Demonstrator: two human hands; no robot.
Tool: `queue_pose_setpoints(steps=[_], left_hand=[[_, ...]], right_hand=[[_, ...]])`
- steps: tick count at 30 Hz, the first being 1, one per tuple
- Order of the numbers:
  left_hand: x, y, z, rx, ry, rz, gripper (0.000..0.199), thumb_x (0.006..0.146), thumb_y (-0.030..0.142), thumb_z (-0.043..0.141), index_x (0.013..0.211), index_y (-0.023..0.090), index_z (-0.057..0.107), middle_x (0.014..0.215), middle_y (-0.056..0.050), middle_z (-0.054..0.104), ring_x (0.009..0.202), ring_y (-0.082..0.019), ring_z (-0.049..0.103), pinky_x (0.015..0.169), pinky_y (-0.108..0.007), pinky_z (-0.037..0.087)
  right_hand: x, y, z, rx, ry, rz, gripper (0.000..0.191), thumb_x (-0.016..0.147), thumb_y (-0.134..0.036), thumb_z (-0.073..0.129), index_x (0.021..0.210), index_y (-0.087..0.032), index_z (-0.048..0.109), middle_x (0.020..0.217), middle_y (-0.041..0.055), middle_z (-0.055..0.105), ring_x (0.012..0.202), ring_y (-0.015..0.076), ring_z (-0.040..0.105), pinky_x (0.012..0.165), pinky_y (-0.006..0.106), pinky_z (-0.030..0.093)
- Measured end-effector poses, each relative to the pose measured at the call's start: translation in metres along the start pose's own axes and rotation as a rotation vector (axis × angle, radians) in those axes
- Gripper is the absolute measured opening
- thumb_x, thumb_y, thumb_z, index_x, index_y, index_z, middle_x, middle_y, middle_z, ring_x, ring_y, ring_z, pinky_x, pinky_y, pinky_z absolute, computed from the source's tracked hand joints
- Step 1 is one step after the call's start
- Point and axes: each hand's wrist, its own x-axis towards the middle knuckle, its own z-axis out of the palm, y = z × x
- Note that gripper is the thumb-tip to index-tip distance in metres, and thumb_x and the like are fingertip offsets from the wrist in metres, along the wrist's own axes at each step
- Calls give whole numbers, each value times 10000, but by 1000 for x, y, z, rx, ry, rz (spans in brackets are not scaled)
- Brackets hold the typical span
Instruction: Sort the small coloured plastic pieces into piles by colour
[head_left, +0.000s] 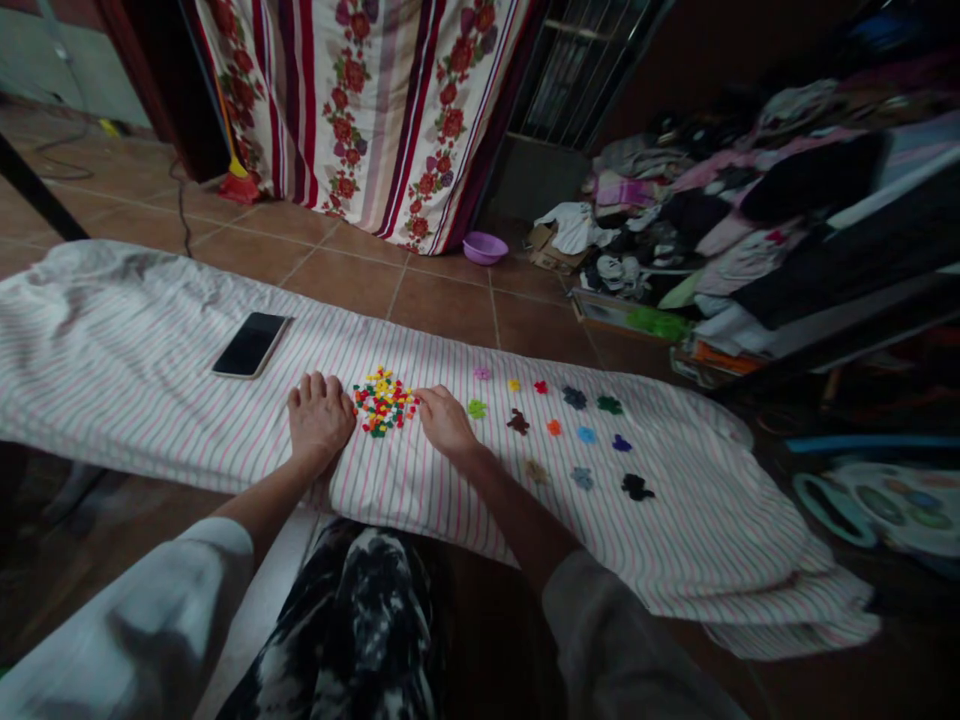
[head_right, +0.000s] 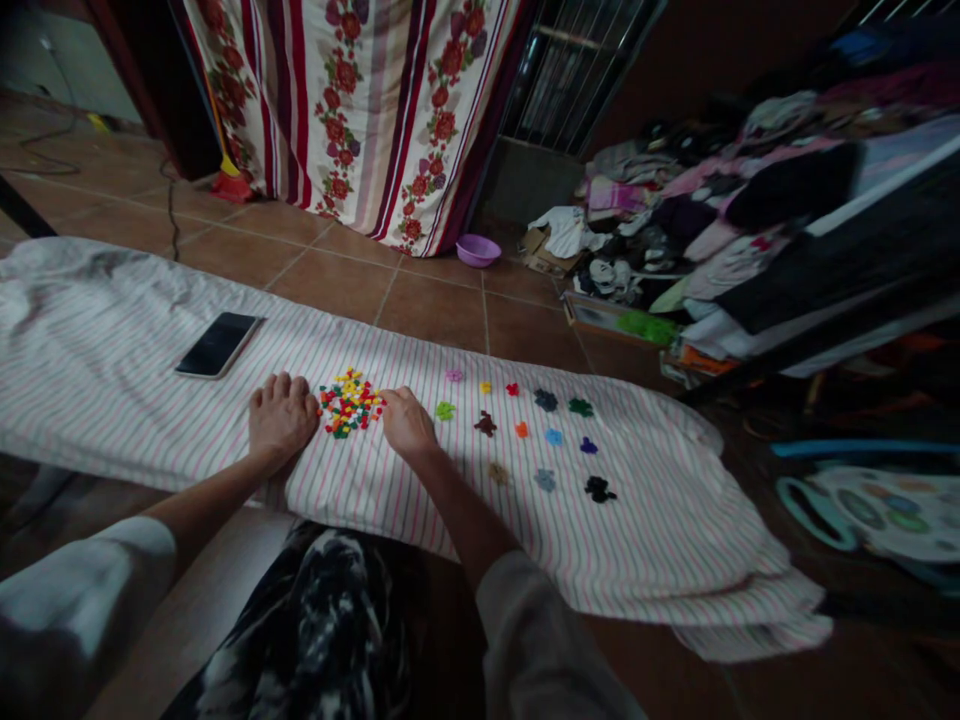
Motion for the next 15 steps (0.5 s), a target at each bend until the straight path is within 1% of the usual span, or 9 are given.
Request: queue_pose_setpoints(steps=[3, 7, 11, 15], left_hand=[[0, -1, 1, -8, 6, 10, 413, 922, 308, 291, 1161, 107, 561, 1352, -218, 524, 1309, -338, 421, 1027, -481, 318], [-1, -1, 1, 10, 11, 19, 420, 926, 318, 281, 1158, 111, 564, 1326, -214, 540, 1295, -339, 430, 1016, -476, 323], [-1, -1, -1, 54, 21, 31, 409, 930, 321, 267, 1110, 126, 577, 1271, -200, 570, 1264, -327, 457, 989, -454, 341], [-2, 0, -3, 87, 21, 39, 392, 933, 319, 258, 1063, 136, 580, 1225, -184, 587, 1242, -312, 474, 963, -427, 353]], right_hand=[[7, -5, 1, -57, -38, 77, 323, 930, -172, 445, 1159, -245, 662, 1078, 73, 614, 935, 188, 599, 850, 290, 459], [10, -10, 0, -71, -90, 167, 298, 941, -191, 432, 1124, -232, 665, 1110, 83, 601, 945, 205, 601, 823, 308, 458], [9, -11, -1, -60, -96, 176, 267, 941, -200, 435, 1087, -232, 656, 1108, 76, 604, 967, 201, 597, 815, 301, 453], [6, -11, -1, -43, -69, 162, 217, 934, -207, 450, 1039, -228, 639, 1096, 69, 615, 973, 187, 590, 824, 288, 442]])
